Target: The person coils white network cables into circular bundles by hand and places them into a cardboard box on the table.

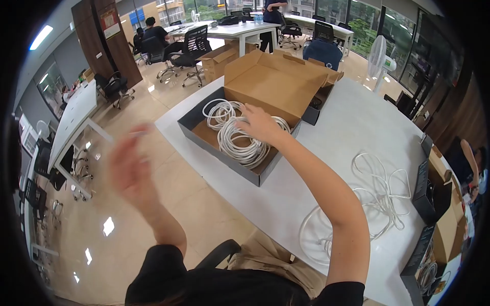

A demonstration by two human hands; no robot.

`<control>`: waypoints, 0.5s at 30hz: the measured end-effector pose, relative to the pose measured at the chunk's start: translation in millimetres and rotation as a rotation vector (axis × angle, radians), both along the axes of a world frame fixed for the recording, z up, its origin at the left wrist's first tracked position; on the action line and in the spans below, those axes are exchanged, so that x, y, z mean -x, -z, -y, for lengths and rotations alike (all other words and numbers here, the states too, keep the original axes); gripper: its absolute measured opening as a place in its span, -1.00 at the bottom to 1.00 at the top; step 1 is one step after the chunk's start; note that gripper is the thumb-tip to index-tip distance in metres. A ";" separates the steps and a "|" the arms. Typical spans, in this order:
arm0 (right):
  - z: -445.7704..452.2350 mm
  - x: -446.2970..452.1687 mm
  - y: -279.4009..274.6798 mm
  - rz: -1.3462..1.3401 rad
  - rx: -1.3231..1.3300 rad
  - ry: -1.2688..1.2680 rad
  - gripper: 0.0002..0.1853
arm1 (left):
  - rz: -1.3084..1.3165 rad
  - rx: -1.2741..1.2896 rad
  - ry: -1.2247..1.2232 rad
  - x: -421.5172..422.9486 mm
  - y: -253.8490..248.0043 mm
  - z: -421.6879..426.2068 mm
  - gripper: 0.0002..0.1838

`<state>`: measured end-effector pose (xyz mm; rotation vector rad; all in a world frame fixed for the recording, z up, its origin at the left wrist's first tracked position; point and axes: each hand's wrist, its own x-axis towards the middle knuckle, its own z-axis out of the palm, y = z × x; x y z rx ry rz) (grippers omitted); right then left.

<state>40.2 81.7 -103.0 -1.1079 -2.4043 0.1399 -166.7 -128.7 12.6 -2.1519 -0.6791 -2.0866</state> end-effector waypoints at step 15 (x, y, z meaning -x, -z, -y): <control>25.4 -32.5 10.1 0.332 -0.074 -0.061 0.20 | -0.898 0.885 -0.177 -39.6 135.4 -178.7 -0.05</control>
